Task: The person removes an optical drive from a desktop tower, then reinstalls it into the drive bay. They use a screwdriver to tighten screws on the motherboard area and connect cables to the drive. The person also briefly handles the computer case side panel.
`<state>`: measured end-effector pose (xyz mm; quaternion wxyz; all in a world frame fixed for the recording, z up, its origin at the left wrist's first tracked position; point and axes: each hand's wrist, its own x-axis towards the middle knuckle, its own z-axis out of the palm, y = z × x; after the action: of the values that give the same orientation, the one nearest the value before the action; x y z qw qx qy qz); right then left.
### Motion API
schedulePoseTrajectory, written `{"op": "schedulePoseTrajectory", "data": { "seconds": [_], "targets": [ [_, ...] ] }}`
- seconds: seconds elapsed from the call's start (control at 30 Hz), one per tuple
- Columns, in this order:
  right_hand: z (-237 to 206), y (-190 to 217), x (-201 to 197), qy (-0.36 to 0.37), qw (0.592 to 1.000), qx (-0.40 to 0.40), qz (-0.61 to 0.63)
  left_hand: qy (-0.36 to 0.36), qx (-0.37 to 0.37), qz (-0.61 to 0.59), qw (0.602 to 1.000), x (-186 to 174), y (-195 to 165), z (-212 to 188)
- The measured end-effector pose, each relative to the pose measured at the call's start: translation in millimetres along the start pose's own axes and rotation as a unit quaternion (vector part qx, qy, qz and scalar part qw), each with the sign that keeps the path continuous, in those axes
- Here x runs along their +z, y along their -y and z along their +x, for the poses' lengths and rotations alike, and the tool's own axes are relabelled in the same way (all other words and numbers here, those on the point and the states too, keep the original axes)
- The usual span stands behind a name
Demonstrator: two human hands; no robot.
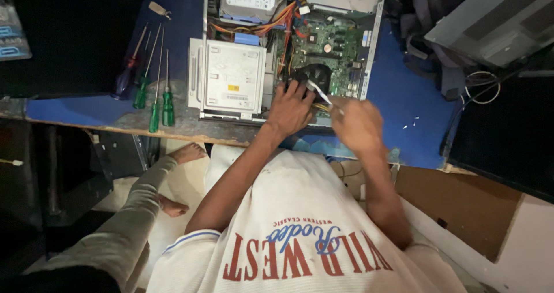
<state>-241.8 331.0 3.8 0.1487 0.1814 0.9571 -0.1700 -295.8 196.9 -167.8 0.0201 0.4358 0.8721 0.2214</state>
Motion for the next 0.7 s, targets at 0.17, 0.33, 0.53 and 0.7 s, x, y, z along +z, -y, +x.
{"op": "schedulePoseTrajectory", "data": {
  "seconds": [0.17, 0.33, 0.53, 0.7],
  "targets": [
    [-27.5, -22.5, -25.7, -0.085, 0.990, 0.012, 0.112, 0.016, -0.005, -0.011, 1.000, 0.3, 4.7, -4.8],
    [-38.1, -28.0, -29.6, -0.132, 0.980, -0.018, 0.147, 0.018, -0.014, -0.019, 1.000, 2.6, 4.2, -4.2],
    [-34.5, -27.9, -17.9, -0.097, 0.982, 0.085, 0.139, 0.049, -0.022, -0.036, 0.998, -0.1, 2.1, 2.8],
    [-19.6, -24.7, 9.5, -0.075, 0.985, 0.086, 0.126, 0.054, -0.031, -0.046, 0.997, 0.0, 1.1, 0.4]
  ]
}}
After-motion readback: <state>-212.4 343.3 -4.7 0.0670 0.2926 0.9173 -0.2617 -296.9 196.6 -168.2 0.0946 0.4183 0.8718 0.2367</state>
